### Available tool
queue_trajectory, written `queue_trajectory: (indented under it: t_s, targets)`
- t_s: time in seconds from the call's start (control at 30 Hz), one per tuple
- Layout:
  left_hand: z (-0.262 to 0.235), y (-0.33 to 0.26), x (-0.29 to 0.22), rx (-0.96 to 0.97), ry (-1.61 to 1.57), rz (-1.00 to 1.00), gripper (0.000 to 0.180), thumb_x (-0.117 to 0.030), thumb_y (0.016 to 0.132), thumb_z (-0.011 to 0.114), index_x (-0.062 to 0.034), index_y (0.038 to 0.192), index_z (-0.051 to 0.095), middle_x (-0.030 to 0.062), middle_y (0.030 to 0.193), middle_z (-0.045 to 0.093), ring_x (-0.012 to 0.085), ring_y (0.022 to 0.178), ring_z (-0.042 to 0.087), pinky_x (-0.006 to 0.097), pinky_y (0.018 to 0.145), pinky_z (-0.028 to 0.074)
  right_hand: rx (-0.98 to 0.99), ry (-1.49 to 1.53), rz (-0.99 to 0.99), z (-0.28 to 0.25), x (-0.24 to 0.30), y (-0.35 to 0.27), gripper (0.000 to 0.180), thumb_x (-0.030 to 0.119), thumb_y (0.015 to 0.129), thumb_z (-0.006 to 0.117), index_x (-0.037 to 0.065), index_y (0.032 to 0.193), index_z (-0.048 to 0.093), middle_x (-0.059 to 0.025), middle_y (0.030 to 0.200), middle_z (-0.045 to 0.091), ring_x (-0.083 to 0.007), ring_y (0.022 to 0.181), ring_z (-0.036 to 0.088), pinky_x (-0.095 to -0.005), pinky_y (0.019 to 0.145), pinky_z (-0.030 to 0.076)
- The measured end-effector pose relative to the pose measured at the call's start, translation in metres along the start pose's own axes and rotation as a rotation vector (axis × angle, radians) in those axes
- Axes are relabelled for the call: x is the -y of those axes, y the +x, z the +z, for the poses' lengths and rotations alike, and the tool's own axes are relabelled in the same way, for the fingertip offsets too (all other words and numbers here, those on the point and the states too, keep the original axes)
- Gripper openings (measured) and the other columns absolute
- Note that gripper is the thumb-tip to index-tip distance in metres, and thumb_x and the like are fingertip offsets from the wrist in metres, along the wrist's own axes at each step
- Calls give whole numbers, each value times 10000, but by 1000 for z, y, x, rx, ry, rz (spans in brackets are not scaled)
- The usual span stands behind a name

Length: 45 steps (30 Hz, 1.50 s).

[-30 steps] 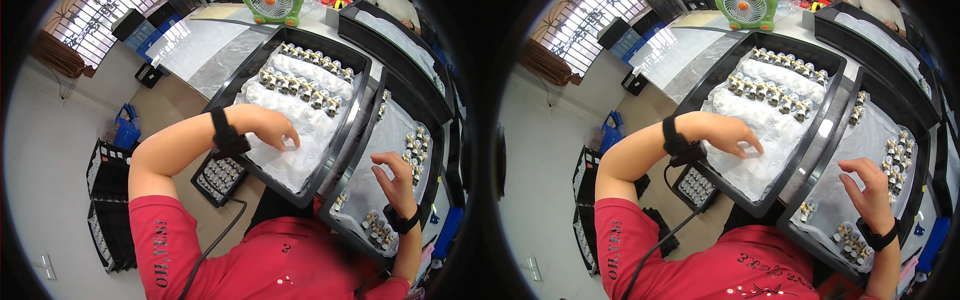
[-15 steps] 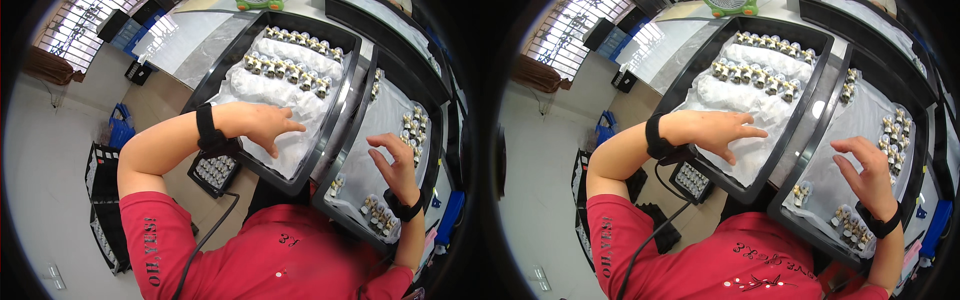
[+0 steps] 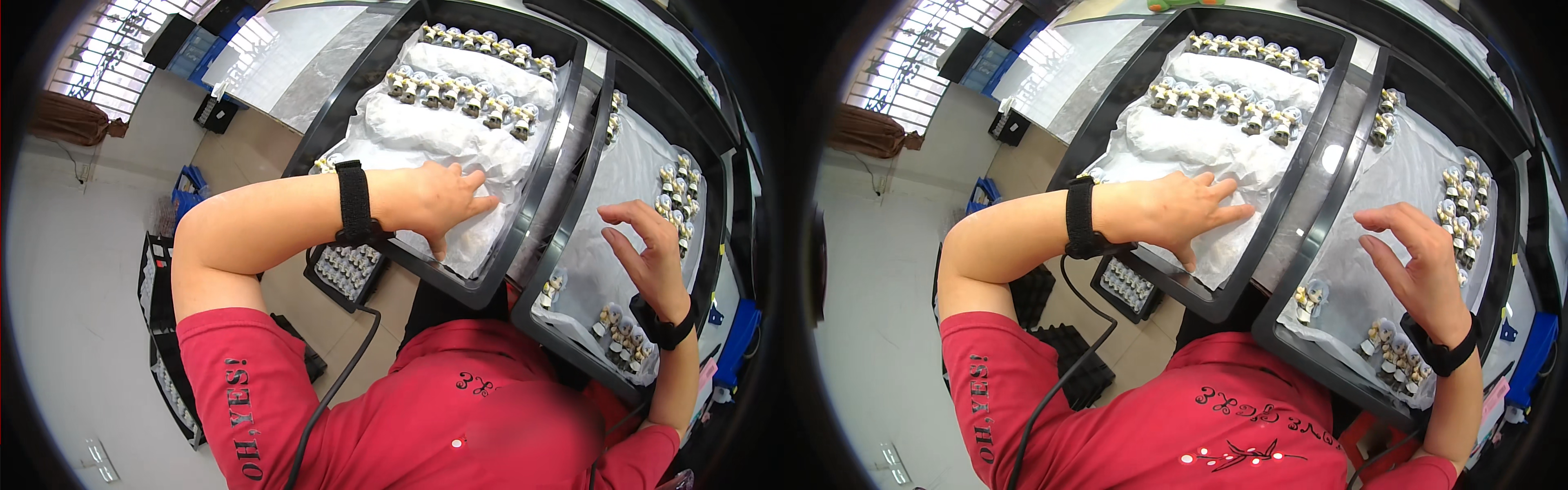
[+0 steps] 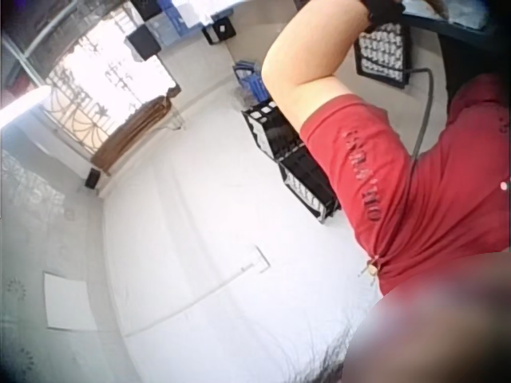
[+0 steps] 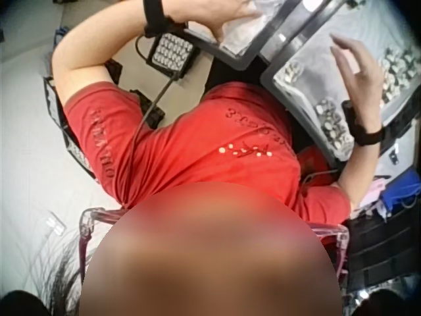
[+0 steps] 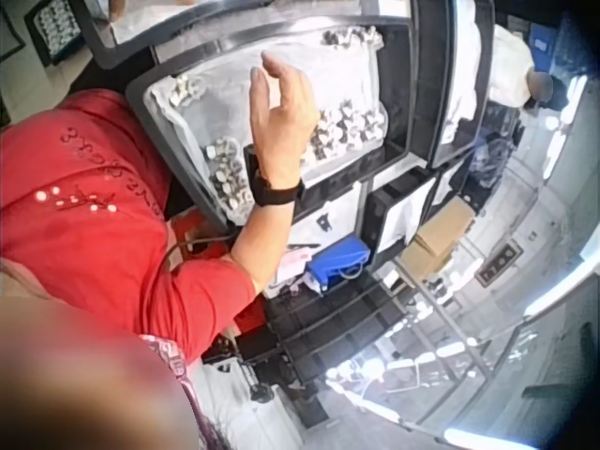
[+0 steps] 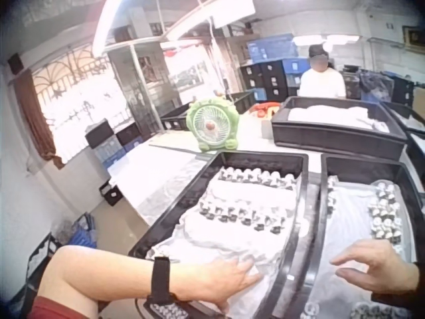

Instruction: The person is inspecting and sorting small manufactured components, possibly parts for an assembly, and marking them with a pen.

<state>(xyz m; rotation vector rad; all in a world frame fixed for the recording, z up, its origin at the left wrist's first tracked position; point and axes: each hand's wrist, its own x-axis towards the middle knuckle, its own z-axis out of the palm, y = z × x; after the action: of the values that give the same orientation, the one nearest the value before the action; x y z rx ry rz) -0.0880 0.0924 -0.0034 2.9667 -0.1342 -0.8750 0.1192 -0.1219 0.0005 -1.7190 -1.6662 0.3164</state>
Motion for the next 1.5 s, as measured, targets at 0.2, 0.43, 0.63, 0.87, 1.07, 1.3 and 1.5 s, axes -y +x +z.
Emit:
queue_trajectory:
  t_s: [0.2, 0.43, 0.63, 0.87, 1.07, 1.3, 1.5]
  targets:
    - [0, 0, -2, -22, 23, -12, 948, -330, 557, 827, -81, 1343, 359, 160, 1114, 455, 330, 993, 530, 407, 726, 517, 1, 17, -17, -2, 1, 0, 219, -29, 737, 649, 2, 953, 631, -111, 831, 621, -232, 790, 611, -296, 711, 470]
    - [-6, 2, -6, 40, -10, -36, 927, -313, 583, 819, -94, 1354, 354, 159, 1142, 462, 336, 1032, 526, 411, 762, 509, 8, 14, -20, -4, 1, -1, 225, -20, 734, 656, 9, 956, 632, -116, 831, 624, -238, 801, 616, -301, 715, 473]
    - [-33, -23, 11, -45, -235, -47, 780, -243, 698, 750, -91, 1358, 363, 179, 1193, 504, 349, 1075, 523, 412, 888, 444, 40, 12, -4, -3, 0, -1, 234, -18, 736, 655, 11, 966, 626, -118, 841, 621, -247, 814, 614, -308, 720, 474]
    - [-54, -64, 34, -534, -238, -127, 554, -204, 787, 684, -78, 1283, 474, 141, 1139, 583, 281, 979, 579, 367, 862, 464, 297, 74, 36, 11, -4, -4, 297, 43, 712, 677, 13, 999, 606, -141, 914, 611, -321, 866, 595, -361, 758, 471]
    - [-71, -87, 29, -873, -628, -96, 395, -141, 822, 663, -45, 1194, 571, 74, 1131, 616, 155, 960, 596, 294, 868, 468, 534, 113, 121, 22, 2, -8, 368, 102, 686, 715, 3, 1020, 595, -154, 916, 576, -328, 865, 588, -376, 764, 473]
    - [-69, -118, 36, -915, -657, -232, 342, -147, 877, 615, -31, 1196, 573, 69, 1026, 628, 125, 966, 583, 254, 862, 462, 595, 93, 164, 31, 3, -11, 353, 88, 674, 725, -16, 990, 608, -156, 884, 572, -321, 821, 591, -367, 755, 477]
    - [-55, -112, 36, -849, -741, -294, 302, -115, 893, 579, -26, 1181, 583, 50, 970, 635, 107, 905, 583, 239, 820, 460, 577, 132, 145, 31, 1, -13, 344, 73, 670, 722, -20, 981, 606, -158, 881, 571, -319, 818, 596, -372, 744, 484]
